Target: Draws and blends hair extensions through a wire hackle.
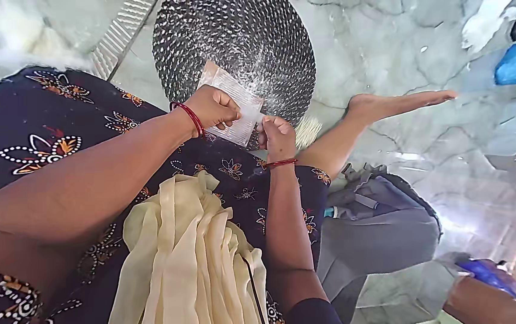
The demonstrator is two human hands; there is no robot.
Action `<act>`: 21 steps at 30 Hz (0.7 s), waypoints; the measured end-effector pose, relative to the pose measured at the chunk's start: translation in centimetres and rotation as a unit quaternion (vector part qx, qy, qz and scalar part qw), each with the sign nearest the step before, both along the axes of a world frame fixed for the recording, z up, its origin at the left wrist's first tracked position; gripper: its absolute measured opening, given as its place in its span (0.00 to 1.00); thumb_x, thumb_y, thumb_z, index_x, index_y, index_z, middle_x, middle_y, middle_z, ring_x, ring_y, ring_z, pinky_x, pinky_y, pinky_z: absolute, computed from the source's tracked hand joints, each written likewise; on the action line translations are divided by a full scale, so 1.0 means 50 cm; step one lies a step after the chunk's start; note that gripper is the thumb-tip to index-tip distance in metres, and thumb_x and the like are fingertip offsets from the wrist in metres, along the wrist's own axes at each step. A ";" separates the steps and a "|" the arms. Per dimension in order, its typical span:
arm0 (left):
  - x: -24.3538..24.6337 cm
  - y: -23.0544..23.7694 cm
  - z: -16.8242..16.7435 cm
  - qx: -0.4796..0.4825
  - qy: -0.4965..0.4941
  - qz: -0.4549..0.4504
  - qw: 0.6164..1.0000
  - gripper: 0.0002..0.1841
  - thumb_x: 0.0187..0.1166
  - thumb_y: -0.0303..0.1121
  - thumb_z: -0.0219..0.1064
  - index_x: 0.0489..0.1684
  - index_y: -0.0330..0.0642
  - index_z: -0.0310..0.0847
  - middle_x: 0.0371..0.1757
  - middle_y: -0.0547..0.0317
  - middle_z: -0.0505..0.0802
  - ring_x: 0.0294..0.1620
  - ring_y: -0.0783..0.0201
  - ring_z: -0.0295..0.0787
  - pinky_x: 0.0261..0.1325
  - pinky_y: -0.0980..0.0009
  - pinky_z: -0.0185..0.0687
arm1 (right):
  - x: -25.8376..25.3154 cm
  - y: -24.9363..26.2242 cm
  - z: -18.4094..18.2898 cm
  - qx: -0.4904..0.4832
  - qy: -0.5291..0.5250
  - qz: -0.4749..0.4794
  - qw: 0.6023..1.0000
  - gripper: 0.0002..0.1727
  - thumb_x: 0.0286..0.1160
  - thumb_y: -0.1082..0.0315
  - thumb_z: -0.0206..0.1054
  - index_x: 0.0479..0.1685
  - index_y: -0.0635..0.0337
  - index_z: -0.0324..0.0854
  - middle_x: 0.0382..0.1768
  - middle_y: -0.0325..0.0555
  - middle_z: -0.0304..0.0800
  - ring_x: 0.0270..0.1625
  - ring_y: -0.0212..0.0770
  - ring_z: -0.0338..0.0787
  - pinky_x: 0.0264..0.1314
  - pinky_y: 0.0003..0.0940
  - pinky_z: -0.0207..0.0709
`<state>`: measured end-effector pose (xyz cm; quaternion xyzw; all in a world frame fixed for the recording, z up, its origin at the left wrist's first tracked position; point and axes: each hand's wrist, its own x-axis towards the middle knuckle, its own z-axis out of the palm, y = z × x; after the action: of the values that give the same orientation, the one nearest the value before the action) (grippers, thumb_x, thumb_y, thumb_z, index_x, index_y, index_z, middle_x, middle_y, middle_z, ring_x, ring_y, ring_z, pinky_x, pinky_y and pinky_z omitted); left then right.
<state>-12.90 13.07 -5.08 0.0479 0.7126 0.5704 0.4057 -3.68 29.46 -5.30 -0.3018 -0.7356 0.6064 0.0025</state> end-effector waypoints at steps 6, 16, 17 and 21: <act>-0.018 -0.009 -0.011 -0.114 0.072 -0.037 0.990 0.08 0.82 0.31 0.72 0.43 0.33 0.89 0.37 0.53 0.90 0.34 0.66 0.83 0.47 0.62 0.82 | -0.023 -0.009 -0.023 0.081 -0.051 0.022 0.995 0.13 0.89 0.67 0.59 0.43 0.67 0.86 0.24 0.35 0.82 0.17 0.23 0.71 0.22 0.21 0.69; -0.047 -0.012 -0.040 -0.268 0.148 -0.105 0.946 0.14 0.86 0.34 0.64 0.45 0.29 0.90 0.52 0.30 0.92 0.62 0.34 0.87 0.66 0.31 0.73 | -0.087 -0.040 -0.049 0.270 -0.178 0.088 0.942 0.14 0.86 0.59 0.65 0.52 0.58 0.92 0.47 0.50 0.95 0.54 0.48 0.91 0.61 0.53 0.77; -0.048 -0.011 -0.046 -0.280 0.151 -0.106 0.942 0.14 0.86 0.34 0.64 0.46 0.29 0.90 0.53 0.30 0.92 0.63 0.33 0.87 0.67 0.31 0.74 | -0.091 -0.042 -0.052 0.285 -0.193 0.097 0.934 0.15 0.86 0.58 0.64 0.53 0.57 0.91 0.50 0.51 0.95 0.56 0.49 0.92 0.63 0.55 0.78; -0.046 -0.006 -0.057 -0.332 0.162 -0.105 0.923 0.15 0.86 0.35 0.63 0.51 0.29 0.88 0.62 0.29 0.89 0.70 0.32 0.84 0.70 0.30 0.73 | -0.098 -0.045 -0.061 0.326 -0.238 0.133 0.905 0.16 0.87 0.56 0.62 0.55 0.57 0.90 0.52 0.51 0.94 0.59 0.52 0.92 0.62 0.57 0.79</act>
<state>-15.21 12.80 -7.93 0.0771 0.9079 0.2397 0.3351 -8.59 27.19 -8.38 -0.3189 -0.9044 0.2375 -0.1546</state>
